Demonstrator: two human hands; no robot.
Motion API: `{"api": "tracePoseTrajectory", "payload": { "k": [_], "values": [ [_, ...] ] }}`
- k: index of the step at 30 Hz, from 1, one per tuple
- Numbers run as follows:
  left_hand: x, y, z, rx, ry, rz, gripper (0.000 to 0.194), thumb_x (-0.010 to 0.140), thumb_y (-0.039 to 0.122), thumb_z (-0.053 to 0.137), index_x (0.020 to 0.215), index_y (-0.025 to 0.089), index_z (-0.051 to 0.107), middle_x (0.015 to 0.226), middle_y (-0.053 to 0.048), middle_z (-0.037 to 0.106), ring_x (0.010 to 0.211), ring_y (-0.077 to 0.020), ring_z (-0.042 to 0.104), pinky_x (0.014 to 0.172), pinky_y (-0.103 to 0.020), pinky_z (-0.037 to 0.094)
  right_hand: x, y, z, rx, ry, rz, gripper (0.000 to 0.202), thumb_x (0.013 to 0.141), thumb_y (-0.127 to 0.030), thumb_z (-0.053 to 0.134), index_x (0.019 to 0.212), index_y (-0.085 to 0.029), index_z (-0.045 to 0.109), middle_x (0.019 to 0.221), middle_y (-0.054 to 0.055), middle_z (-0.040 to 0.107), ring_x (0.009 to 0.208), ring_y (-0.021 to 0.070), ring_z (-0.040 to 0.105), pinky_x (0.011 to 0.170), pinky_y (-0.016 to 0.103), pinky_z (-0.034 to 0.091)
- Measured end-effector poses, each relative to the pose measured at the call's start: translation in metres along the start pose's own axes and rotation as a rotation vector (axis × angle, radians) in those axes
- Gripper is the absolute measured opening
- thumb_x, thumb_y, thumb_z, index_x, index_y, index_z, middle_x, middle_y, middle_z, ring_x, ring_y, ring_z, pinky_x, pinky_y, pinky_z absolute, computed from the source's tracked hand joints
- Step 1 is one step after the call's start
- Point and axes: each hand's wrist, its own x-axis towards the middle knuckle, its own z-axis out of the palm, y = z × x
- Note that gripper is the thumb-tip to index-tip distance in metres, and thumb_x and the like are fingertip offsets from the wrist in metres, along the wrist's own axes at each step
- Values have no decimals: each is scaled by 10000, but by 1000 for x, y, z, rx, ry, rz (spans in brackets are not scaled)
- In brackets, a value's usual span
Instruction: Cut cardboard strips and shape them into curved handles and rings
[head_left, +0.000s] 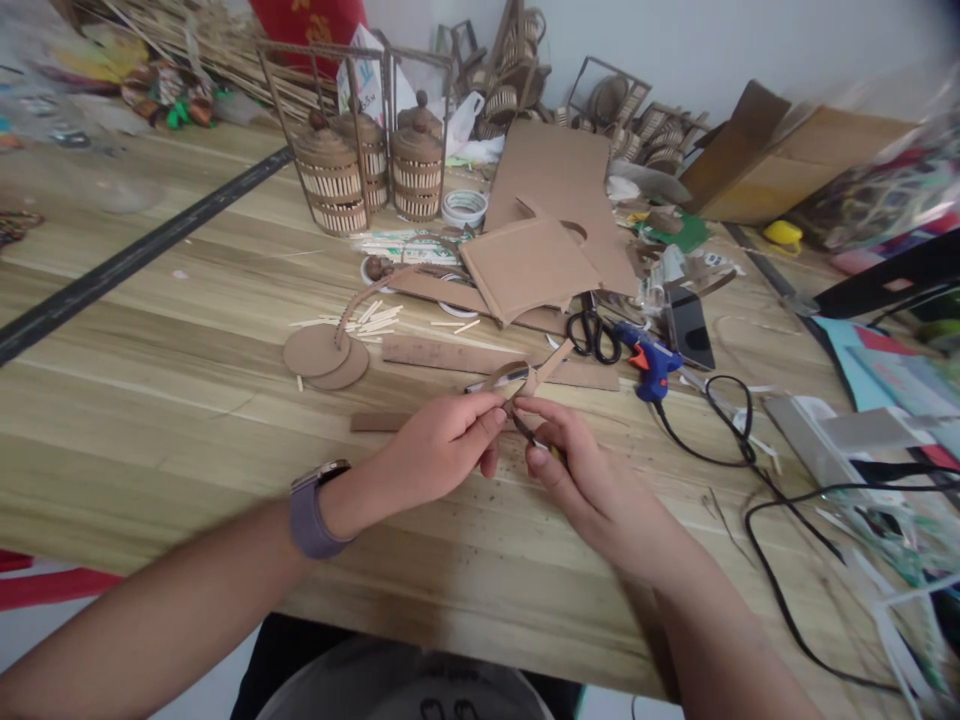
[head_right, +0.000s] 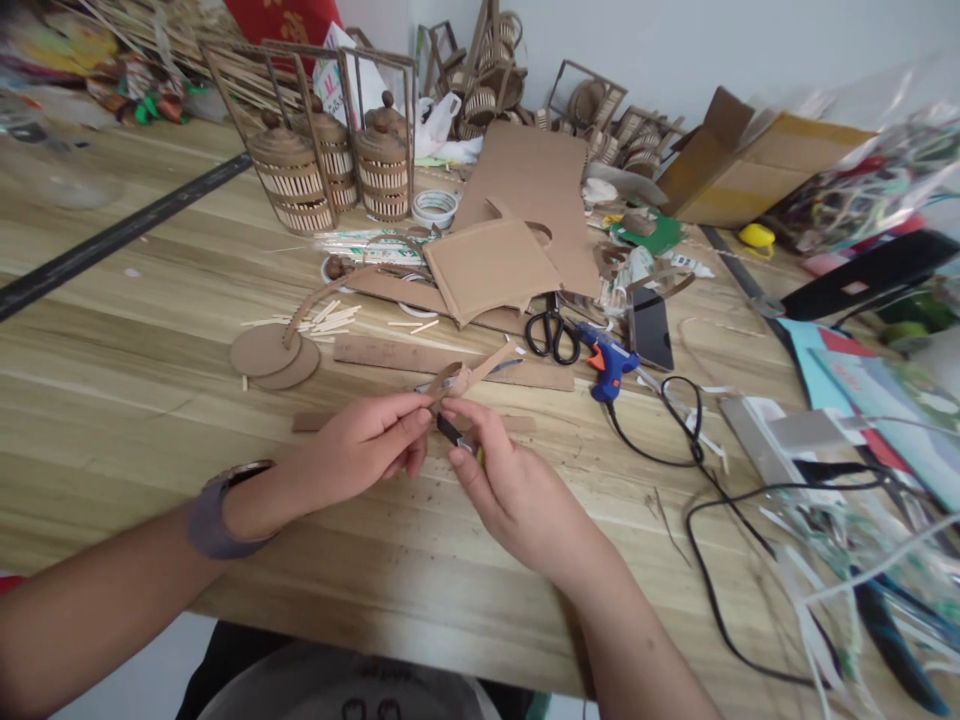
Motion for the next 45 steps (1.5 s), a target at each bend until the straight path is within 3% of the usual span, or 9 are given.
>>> {"api": "tracePoseTrajectory", "payload": {
  "k": [11,20,25,29,39,45],
  "values": [
    [0,-2,1,71,-14,17,274,1016,269,378,864,166,582,613,50,603,538,-82,525,548,-199,373,1,-2,-1,-162,14,-13,403,1011,-349,332,1379,-201,407,1066,107,741,852,221,735,675,324,561],
    [2,-3,2,98,-1,21,301,1017,284,362,826,170,565,626,36,623,537,-90,528,545,-209,373,1,-2,5,-73,96,1,355,1018,-352,351,1324,-226,480,1265,93,679,1063,215,690,820,340,561],
    [1,-2,2,108,9,43,301,1015,279,366,884,158,609,627,31,623,552,-96,537,574,-217,383,2,-2,3,53,121,38,365,1023,-388,347,1316,-232,497,1057,72,709,863,172,695,740,303,549],
    [0,0,1,89,8,41,292,1017,280,360,979,156,621,612,42,613,535,-96,526,577,-219,386,1,-1,3,96,48,47,406,1025,-400,327,1379,-217,408,852,33,675,649,149,628,600,280,509],
    [1,-2,1,167,22,55,260,996,218,383,821,183,573,606,37,601,547,-110,544,564,-229,374,1,-4,5,-123,48,12,422,1009,-359,340,1397,-194,369,1236,147,683,957,233,725,749,348,574],
    [0,-1,0,189,10,53,299,997,227,384,732,196,520,614,36,595,548,-112,541,574,-235,375,2,-5,5,-221,73,-24,390,1005,-325,353,1360,-204,458,1268,122,681,987,247,725,747,366,593]
  ]
}}
